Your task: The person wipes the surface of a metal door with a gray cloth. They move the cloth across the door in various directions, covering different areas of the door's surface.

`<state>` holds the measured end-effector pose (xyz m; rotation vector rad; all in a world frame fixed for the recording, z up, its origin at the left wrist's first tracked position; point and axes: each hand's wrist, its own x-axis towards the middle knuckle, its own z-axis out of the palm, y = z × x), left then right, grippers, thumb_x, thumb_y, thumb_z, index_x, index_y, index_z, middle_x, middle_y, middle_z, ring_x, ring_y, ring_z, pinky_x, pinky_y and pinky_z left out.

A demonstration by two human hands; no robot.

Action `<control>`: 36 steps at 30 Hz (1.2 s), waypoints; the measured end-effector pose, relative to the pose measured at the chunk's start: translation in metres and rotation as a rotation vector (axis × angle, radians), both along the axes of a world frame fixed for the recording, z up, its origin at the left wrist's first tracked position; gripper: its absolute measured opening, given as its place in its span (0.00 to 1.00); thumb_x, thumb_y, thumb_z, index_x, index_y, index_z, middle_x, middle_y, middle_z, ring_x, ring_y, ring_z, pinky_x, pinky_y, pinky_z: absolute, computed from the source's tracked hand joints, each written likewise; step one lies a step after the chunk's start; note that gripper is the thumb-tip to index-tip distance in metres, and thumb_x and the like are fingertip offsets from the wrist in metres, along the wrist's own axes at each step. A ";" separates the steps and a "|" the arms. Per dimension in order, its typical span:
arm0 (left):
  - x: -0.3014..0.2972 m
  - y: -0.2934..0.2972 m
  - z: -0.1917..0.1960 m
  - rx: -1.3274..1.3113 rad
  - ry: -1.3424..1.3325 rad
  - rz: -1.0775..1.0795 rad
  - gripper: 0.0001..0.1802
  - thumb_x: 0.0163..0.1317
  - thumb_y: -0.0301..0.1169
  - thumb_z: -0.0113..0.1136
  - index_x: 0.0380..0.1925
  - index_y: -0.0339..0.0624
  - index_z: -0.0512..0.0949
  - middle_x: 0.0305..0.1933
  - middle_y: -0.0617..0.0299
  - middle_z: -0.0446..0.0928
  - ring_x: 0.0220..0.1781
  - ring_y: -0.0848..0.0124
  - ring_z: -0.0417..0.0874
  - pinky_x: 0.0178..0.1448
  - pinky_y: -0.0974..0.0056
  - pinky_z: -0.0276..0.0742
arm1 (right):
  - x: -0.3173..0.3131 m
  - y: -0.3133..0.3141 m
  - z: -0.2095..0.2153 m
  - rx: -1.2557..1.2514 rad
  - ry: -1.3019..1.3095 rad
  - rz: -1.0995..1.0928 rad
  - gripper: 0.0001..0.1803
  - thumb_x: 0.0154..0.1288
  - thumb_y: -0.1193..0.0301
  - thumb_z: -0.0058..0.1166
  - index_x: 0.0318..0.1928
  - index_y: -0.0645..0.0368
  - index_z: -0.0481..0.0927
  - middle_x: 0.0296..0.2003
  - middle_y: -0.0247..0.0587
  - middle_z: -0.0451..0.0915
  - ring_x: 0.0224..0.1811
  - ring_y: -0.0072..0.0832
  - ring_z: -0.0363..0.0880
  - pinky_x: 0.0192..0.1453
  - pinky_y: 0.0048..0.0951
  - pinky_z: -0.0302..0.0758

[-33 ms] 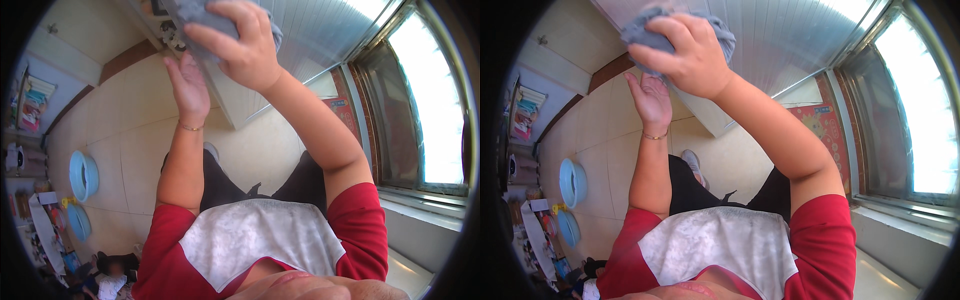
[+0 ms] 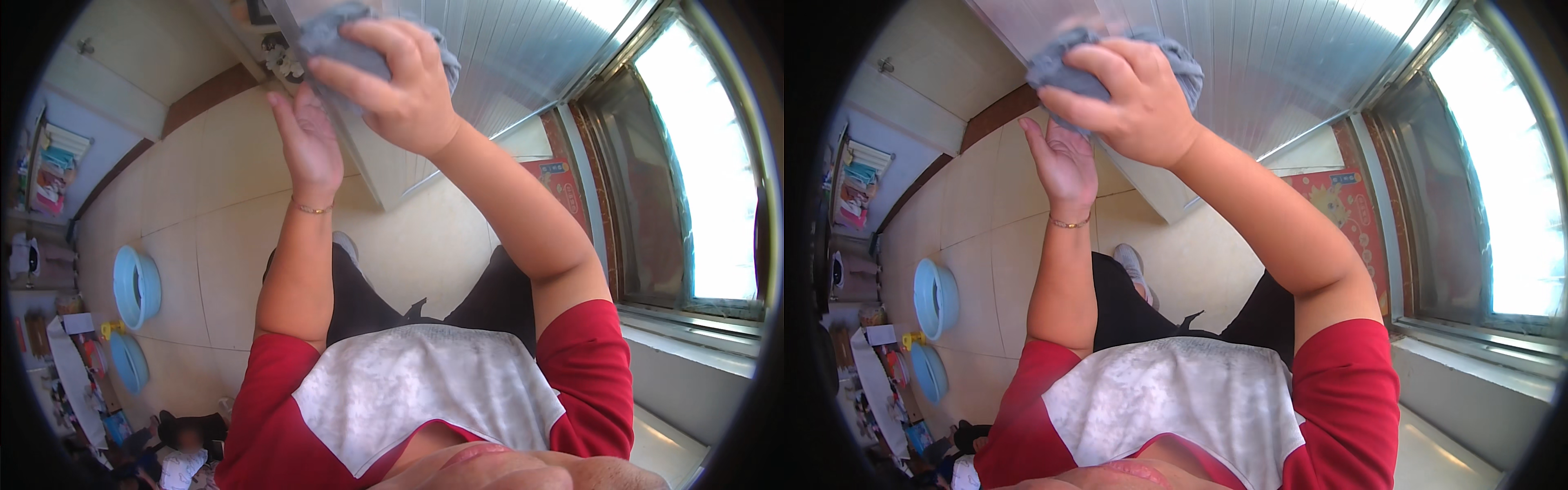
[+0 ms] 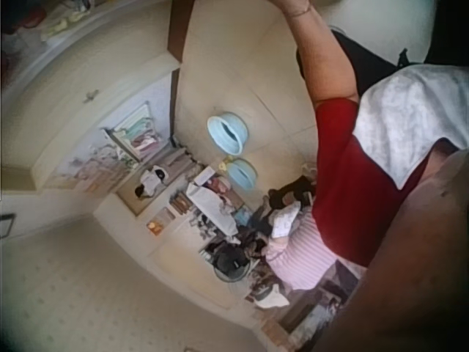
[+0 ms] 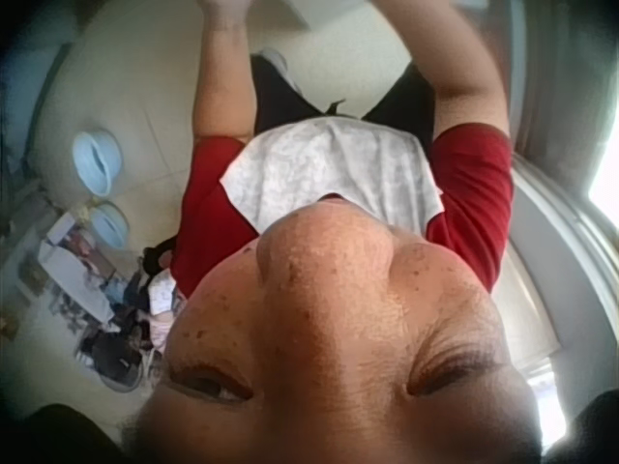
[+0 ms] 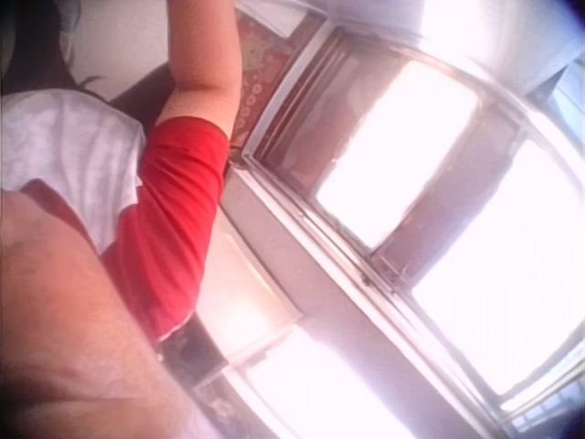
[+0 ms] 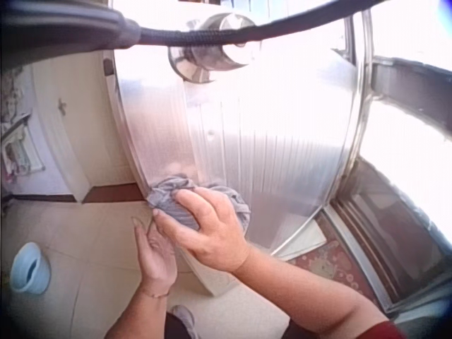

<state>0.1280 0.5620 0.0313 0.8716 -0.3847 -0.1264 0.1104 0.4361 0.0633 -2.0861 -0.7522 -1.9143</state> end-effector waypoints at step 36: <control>0.029 0.012 -0.010 0.093 -0.084 0.039 0.28 0.71 0.52 0.45 0.52 0.36 0.74 0.54 0.61 0.75 0.56 0.71 0.72 0.64 0.64 0.63 | -0.017 -0.048 -0.149 -0.540 0.559 0.096 0.21 0.50 0.72 0.51 0.47 0.43 0.78 0.53 0.37 0.70 0.54 0.36 0.70 0.56 0.35 0.69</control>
